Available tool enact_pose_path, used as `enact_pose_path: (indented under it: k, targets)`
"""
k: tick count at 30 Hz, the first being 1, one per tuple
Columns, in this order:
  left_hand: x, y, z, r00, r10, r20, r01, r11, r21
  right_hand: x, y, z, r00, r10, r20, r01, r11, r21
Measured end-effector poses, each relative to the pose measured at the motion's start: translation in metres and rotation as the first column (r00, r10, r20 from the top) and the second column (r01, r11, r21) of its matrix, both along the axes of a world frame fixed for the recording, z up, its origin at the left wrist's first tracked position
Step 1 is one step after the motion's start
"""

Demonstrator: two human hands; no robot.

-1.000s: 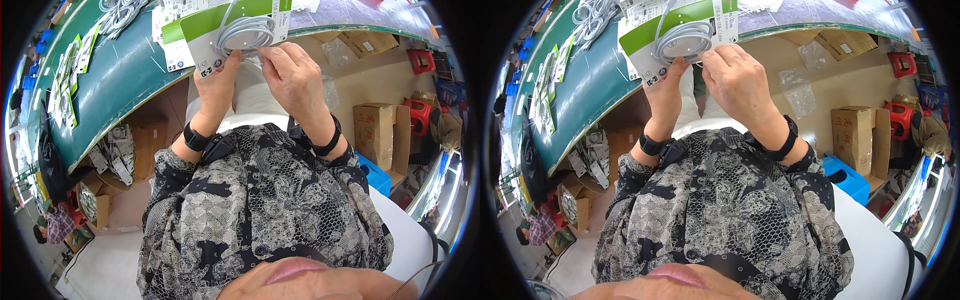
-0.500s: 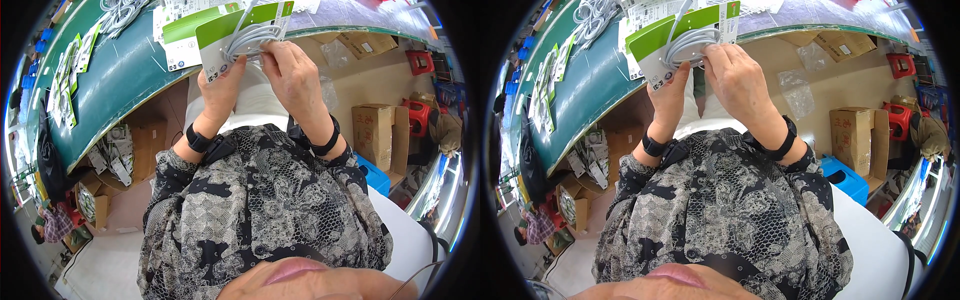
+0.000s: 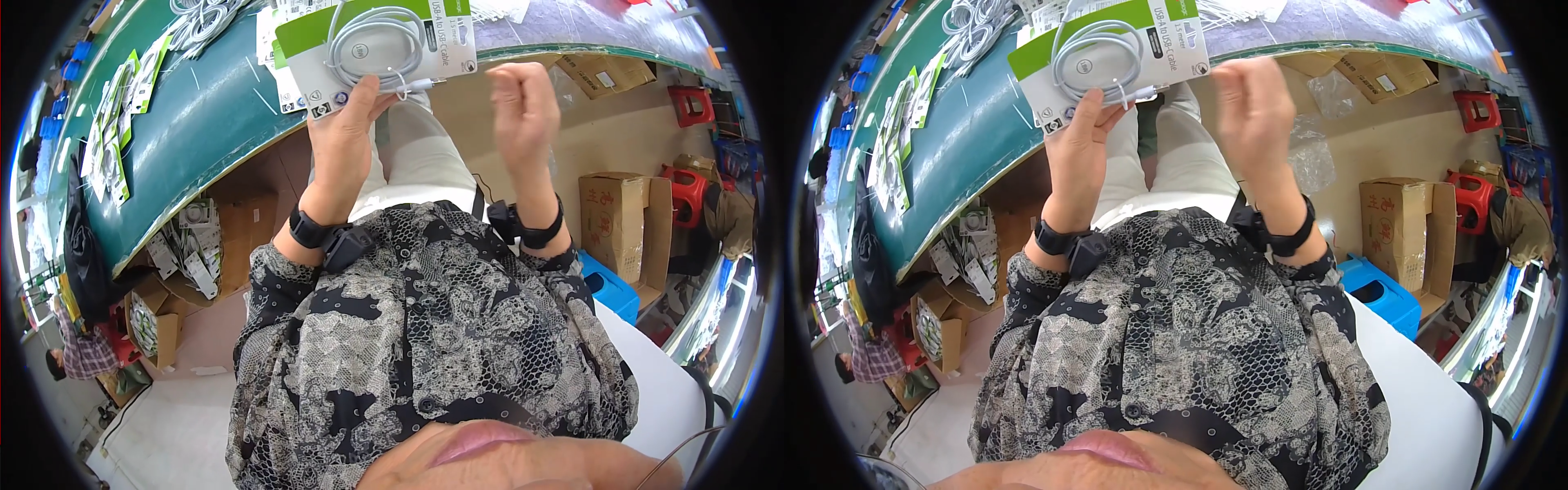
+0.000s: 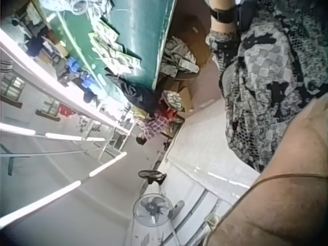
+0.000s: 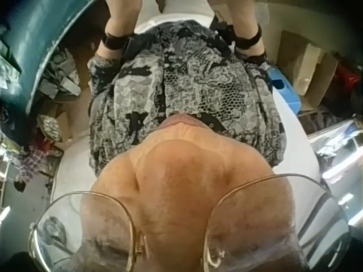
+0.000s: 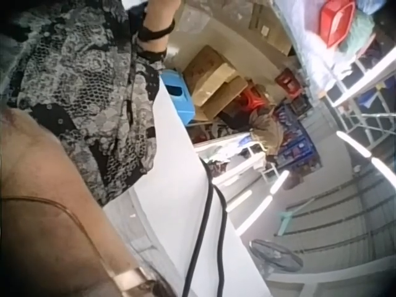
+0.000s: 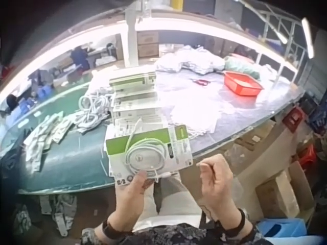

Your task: The person packages a USB cable by hand, threading a plastic tie through the cardboard backing and around the cable, then pulling the tie tight and setting the unit aside.

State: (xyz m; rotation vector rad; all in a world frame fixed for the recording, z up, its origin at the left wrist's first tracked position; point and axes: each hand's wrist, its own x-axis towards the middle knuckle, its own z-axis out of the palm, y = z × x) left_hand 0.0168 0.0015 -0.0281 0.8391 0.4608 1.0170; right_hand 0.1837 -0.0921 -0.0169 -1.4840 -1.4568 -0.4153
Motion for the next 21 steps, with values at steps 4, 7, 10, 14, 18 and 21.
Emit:
enact_pose_path:
  k: [4,7,10,14,18,21]
  targets:
    - [-0.007,-0.011,0.011,0.991,-0.132,-0.027,0.130,0.990,-0.045,0.012,-0.005,-0.042,0.635,0.083,-0.768,-0.252,0.962,-0.105]
    - [-0.007,-0.023,0.012,0.986,-0.161,-0.047,0.157,0.984,-0.082,-0.011,0.008,-0.056,0.594,0.146,-0.791,-0.401,0.906,-0.134]
    - [-0.009,-0.025,0.010,0.981,-0.186,-0.058,0.179,0.978,-0.107,-0.011,0.023,-0.060,0.955,0.187,-0.229,-0.224,0.963,-0.147]
    - [-0.011,-0.028,0.009,0.977,-0.209,-0.045,0.201,0.971,-0.132,-0.013,0.019,-0.060,0.908,0.291,-0.301,-0.324,0.944,-0.062]
    - [-0.009,-0.034,0.021,0.978,-0.207,-0.007,0.205,0.973,-0.108,-0.021,0.015,-0.061,0.940,0.289,-0.179,-0.279,0.957,0.079]
    - [-0.004,-0.034,0.029,0.981,-0.195,0.011,0.195,0.980,-0.028,-0.026,0.014,-0.083,0.991,0.109,-0.083,-0.107,0.994,0.028]
